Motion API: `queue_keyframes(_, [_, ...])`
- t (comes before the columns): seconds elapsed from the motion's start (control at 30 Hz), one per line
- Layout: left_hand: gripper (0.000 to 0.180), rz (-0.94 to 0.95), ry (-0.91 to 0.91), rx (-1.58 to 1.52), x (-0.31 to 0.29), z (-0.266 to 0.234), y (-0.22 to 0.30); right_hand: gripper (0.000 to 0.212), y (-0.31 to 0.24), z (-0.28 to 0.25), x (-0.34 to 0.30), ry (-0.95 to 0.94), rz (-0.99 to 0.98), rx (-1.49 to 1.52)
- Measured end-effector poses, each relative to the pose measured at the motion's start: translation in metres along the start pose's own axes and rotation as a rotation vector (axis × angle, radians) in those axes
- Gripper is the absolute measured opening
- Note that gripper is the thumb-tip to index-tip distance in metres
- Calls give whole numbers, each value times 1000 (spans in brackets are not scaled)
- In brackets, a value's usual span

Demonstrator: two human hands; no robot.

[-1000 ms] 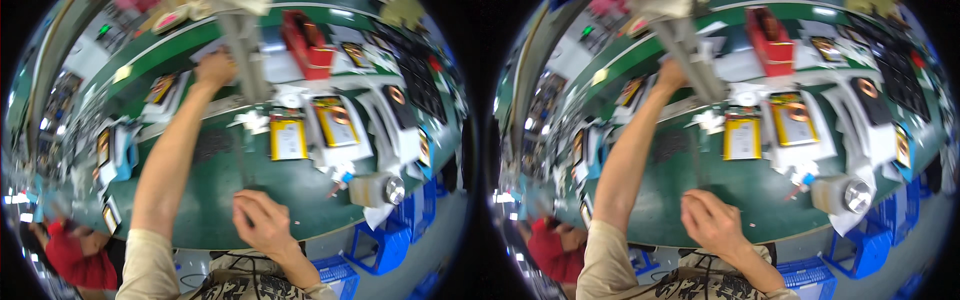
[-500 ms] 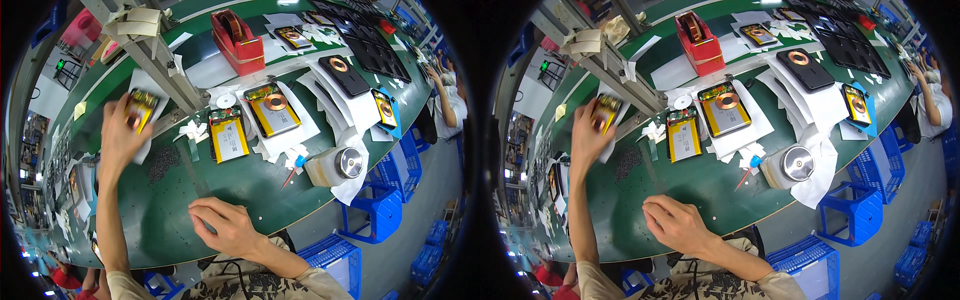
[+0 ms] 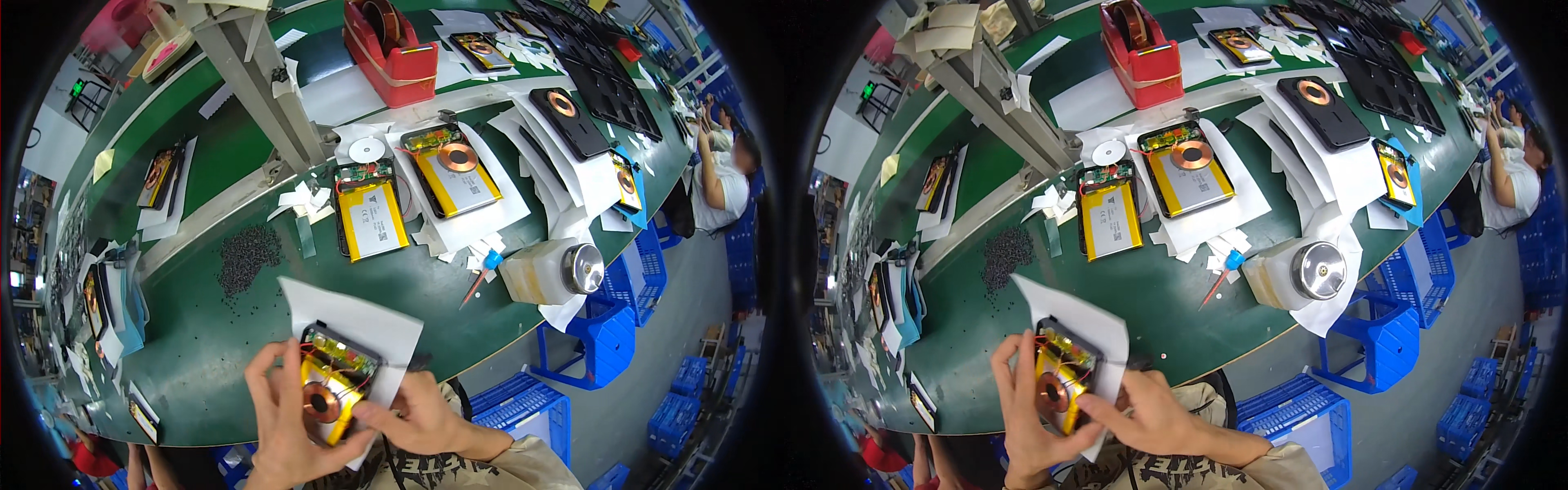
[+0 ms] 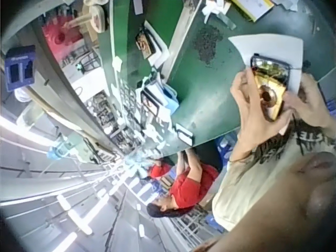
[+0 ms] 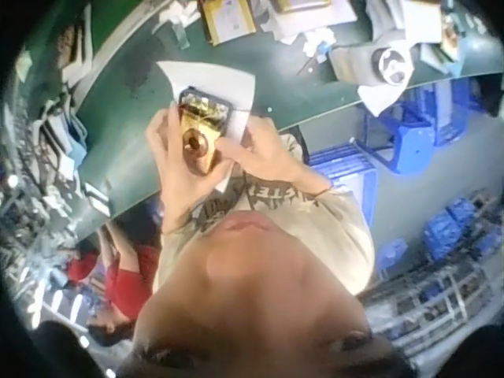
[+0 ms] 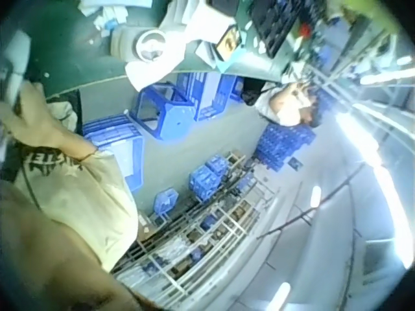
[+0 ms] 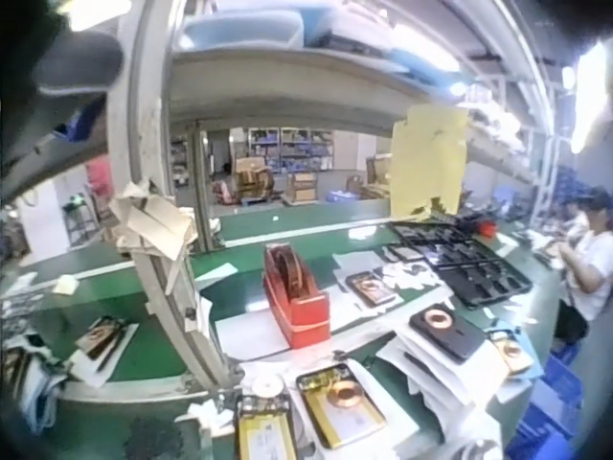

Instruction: Assembling an electronic handheld device by connecting components and using an electric screwdriver.

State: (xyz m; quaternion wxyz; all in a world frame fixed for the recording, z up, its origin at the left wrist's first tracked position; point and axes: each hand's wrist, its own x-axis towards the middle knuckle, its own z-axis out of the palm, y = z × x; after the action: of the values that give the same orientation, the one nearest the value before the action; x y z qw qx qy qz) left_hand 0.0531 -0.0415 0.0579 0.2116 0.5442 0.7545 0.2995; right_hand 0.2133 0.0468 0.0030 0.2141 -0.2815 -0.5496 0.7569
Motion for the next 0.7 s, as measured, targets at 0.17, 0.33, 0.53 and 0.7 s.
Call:
queue_keyframes(0.17, [105, 186, -150, -6, -11, -4, -17, 39, 2, -16, 4, 62, -44, 52])
queue_keyframes(0.33, [96, 144, -99, 39, -16, 0, -16, 35, 9, -6, 8, -68, 13, -8])
queue_keyframes(0.53, [85, 27, 11, -232, -6, 1, -25, 44, 11, -4, 22, -21, -117, 2])
queue_keyframes(0.7, [107, -286, 182, -666, -16, 13, -15, 62, 2, 7, 23, 79, -112, 239])
